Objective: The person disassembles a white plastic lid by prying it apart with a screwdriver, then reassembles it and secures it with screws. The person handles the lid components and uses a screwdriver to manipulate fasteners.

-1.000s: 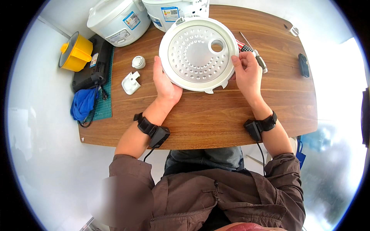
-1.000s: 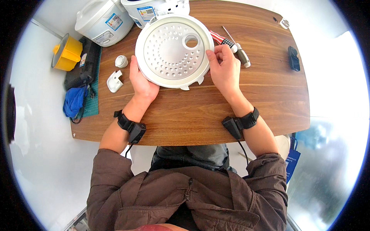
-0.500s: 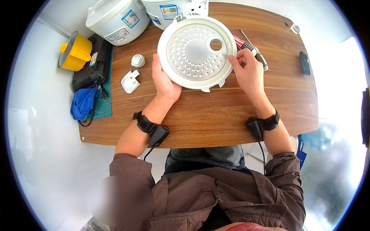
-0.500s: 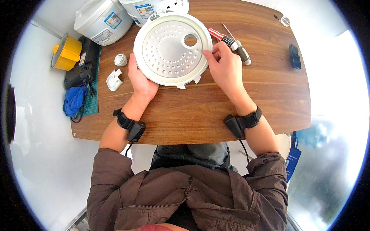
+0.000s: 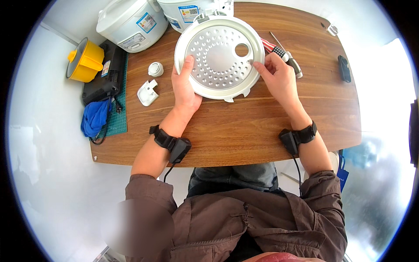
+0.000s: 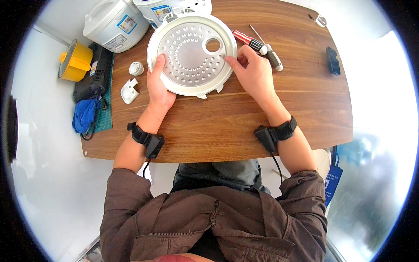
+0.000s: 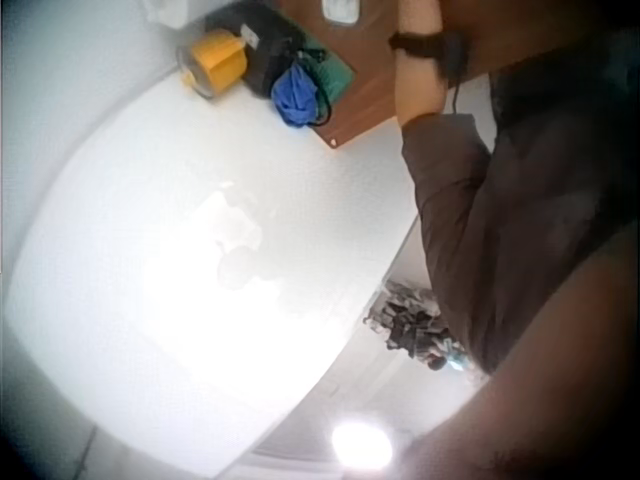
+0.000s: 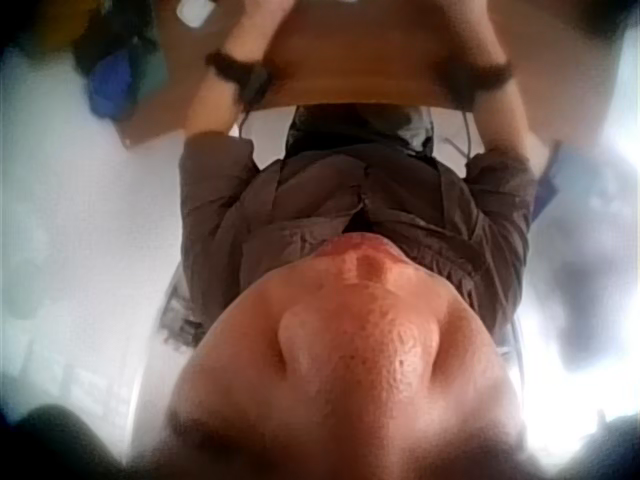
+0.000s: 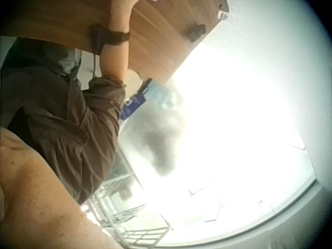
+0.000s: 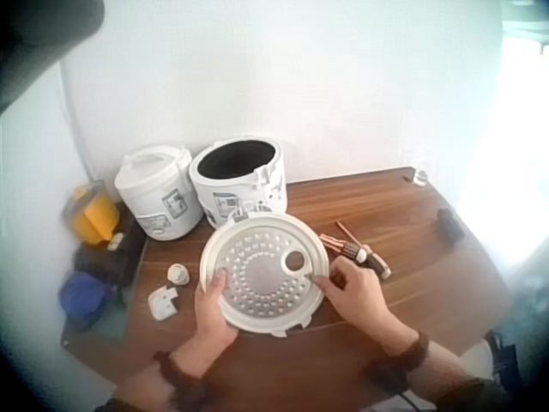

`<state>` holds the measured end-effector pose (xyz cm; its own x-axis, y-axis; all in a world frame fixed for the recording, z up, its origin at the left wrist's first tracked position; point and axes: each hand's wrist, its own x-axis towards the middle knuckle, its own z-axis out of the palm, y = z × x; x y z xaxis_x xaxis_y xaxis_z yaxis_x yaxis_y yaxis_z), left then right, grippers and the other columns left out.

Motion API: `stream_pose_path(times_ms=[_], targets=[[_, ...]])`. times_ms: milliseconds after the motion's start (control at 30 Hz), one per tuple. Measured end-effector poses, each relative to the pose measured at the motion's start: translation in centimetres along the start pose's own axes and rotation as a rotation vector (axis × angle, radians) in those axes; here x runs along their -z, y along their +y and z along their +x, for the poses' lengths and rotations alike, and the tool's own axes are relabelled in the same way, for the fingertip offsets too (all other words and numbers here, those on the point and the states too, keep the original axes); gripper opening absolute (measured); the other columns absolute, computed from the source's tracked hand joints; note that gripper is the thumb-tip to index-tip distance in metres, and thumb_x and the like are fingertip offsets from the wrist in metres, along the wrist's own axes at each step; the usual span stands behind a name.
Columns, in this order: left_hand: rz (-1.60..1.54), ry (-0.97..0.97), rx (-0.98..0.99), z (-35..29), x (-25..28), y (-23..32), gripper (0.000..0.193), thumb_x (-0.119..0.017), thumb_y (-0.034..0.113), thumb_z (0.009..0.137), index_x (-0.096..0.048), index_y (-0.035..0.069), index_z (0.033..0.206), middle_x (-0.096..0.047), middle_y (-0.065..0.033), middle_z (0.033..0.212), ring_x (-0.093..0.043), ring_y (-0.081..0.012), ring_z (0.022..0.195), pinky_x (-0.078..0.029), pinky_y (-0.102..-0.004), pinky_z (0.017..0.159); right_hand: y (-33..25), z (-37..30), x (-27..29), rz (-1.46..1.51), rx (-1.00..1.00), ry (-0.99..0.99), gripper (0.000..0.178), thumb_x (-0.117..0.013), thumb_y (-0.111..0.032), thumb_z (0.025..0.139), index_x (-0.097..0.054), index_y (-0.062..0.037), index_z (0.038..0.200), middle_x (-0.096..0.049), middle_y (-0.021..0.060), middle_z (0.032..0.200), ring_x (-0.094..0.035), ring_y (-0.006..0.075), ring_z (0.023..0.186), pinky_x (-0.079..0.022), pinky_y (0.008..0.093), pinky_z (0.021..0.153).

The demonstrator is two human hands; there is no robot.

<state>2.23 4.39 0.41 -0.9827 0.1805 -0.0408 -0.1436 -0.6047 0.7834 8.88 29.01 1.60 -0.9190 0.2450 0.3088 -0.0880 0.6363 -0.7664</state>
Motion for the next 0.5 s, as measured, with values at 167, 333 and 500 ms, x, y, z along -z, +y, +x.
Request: stream_pose_path(times_ms=[167, 333, 500], targets=[[-0.031, 0.003, 0.034, 0.2, 0.2, -0.2, 0.051, -0.069, 0.026, 0.101, -0.052, 0.001, 0.141, -0.065, -0.0123, 0.133, -0.065, -0.0249, 0.118, -0.055, -0.0417, 0.102, 1.4, 0.3, -0.8, 0.259, -0.127, -0.049, 0.035, -0.075, -0.025, 0.096, -0.061, 0.0008, 0.114, -0.073, 0.0121, 0.100, -0.070, 0.0177, 0.087, -0.056, 0.0330, 0.078], [-0.019, -0.005, 0.029, 0.0, 0.1, -0.1, 0.050, -0.070, 0.024, 0.100, -0.052, 0.000, 0.141, -0.065, -0.0124, 0.133, -0.065, -0.0241, 0.119, -0.055, -0.0407, 0.103, 1.3, 0.5, -0.7, 0.567, -0.156, -0.160, 0.045, -0.072, -0.016, 0.098, -0.053, 0.0038, 0.134, -0.069, 0.0158, 0.122, -0.067, 0.0200, 0.111, -0.054, 0.0347, 0.096], [0.048, 0.043, 0.016, 0.3, 0.6, -0.2, 0.047, -0.070, 0.024, 0.100, -0.055, 0.000, 0.138, -0.066, -0.0111, 0.131, -0.065, -0.0226, 0.116, -0.054, -0.0392, 0.102, 0.3, 0.4, -0.2, 0.617, -0.200, -0.196, 0.047, -0.071, -0.013, 0.099, -0.051, 0.0034, 0.138, -0.067, 0.0158, 0.127, -0.066, 0.0209, 0.115, -0.053, 0.0352, 0.099]])
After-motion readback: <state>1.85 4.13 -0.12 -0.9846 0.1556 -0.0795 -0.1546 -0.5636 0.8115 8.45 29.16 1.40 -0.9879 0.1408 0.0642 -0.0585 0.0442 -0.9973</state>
